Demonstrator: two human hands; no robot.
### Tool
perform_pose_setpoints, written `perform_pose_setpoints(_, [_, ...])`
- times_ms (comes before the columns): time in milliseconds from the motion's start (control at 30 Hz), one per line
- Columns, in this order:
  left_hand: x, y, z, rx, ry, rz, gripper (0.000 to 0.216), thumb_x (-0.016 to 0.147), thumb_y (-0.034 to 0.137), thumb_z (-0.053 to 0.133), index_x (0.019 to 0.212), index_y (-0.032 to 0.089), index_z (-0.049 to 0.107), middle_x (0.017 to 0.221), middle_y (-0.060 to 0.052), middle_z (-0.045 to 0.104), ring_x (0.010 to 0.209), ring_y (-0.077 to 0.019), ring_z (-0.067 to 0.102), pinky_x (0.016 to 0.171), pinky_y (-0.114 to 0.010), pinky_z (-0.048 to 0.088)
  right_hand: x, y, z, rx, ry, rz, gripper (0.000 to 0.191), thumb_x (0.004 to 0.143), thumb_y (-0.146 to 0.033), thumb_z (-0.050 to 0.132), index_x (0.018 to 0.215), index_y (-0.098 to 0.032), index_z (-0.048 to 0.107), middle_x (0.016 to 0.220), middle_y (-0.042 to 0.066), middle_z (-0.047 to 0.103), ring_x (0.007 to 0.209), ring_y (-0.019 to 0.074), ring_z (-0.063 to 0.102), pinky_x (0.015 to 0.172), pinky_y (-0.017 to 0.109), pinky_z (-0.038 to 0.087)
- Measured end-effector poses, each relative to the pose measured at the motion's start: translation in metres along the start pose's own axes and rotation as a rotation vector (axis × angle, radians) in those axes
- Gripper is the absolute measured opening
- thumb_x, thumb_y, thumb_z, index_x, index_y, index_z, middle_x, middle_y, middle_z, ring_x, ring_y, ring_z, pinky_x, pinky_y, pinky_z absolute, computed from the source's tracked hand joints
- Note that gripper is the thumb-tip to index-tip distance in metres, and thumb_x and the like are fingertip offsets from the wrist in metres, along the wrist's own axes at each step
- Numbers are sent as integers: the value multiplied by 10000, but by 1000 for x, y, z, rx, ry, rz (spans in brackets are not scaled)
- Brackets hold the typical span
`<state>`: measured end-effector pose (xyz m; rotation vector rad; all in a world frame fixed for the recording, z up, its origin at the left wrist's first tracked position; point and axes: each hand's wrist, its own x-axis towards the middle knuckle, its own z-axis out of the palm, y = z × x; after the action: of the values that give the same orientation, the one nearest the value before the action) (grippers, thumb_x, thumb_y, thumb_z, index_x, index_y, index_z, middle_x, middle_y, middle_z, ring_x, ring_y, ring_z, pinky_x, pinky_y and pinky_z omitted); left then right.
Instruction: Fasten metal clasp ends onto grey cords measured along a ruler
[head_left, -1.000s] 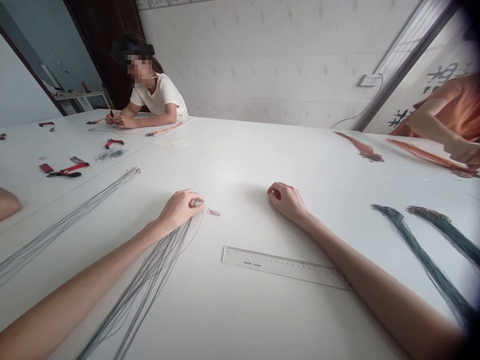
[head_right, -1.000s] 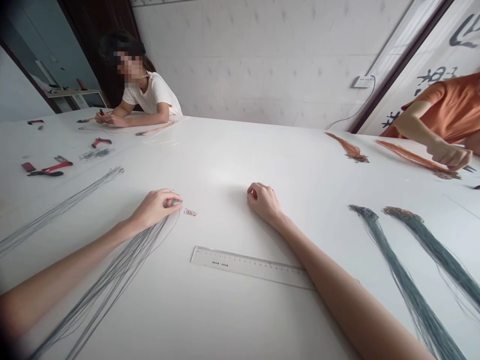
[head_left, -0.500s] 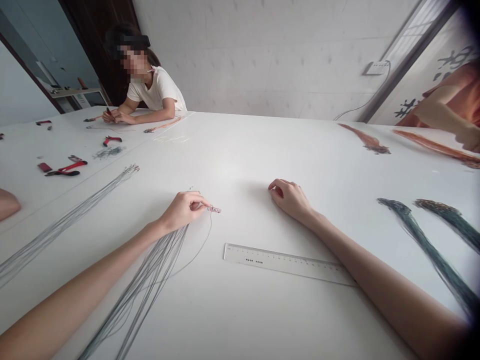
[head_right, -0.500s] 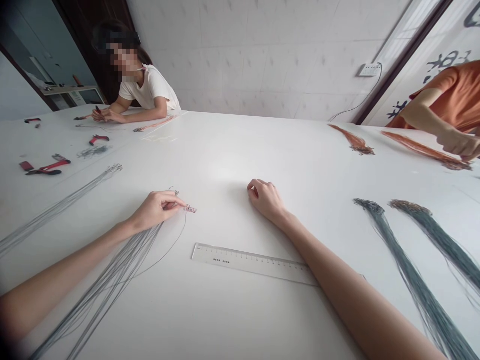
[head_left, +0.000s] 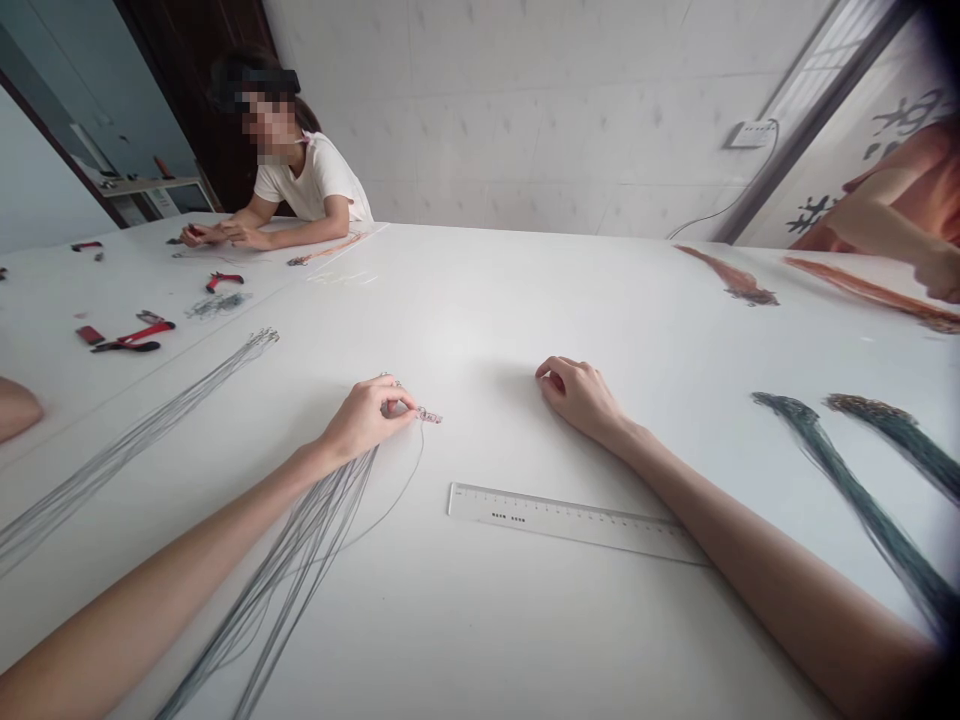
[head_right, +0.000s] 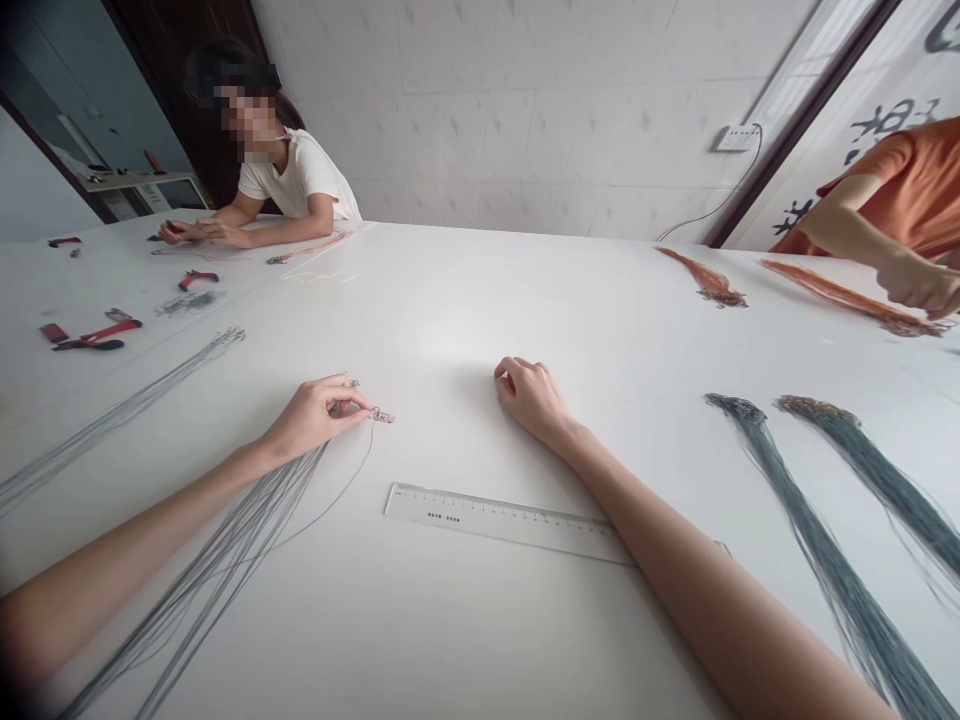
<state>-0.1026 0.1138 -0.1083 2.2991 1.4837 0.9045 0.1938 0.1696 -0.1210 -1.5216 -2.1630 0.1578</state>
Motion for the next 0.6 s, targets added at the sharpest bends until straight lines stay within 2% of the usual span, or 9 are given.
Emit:
perform_pose_setpoints(267, [-2, 1, 0, 11, 25, 32, 124, 761, 203, 583, 700, 163, 683, 604, 25, 446, 518, -84, 388, 496, -207, 311, 1, 0, -3, 67, -18, 48, 222, 736, -129, 425, 833, -141, 624, 683, 41, 582, 591, 141, 467, 589, 248, 337])
perform_pose_setpoints(367, [-5, 2, 1, 53, 33, 74, 194, 802, 204, 536, 682, 159, 683, 571, 29, 408, 526, -89, 371, 545, -221, 333, 0, -7, -6, 128, -67, 64, 213, 753, -166, 440, 858, -140, 624, 656, 32, 569, 588, 140, 480, 572, 245, 346])
perform_pose_setpoints(500, [-8, 5, 1, 127, 16, 165, 215, 815, 183, 506, 681, 173, 673, 525, 44, 392, 564, -97, 384, 719, -262, 353, -4, -36, -6, 258, -200, 21, 188, 775, -216, 471, 861, -153, 625, 742, 42, 610, 665, 140, 525, 593, 233, 389])
perform_pose_setpoints(600, [-9, 7, 1, 170, 2, 204, 252, 822, 175, 471, 626, 167, 628, 495, 47, 401, 551, -97, 379, 694, -262, 334, -4, -68, 2, 359, -304, -29, 165, 776, -232, 494, 839, -162, 630, 747, 31, 616, 667, 127, 533, 601, 226, 403])
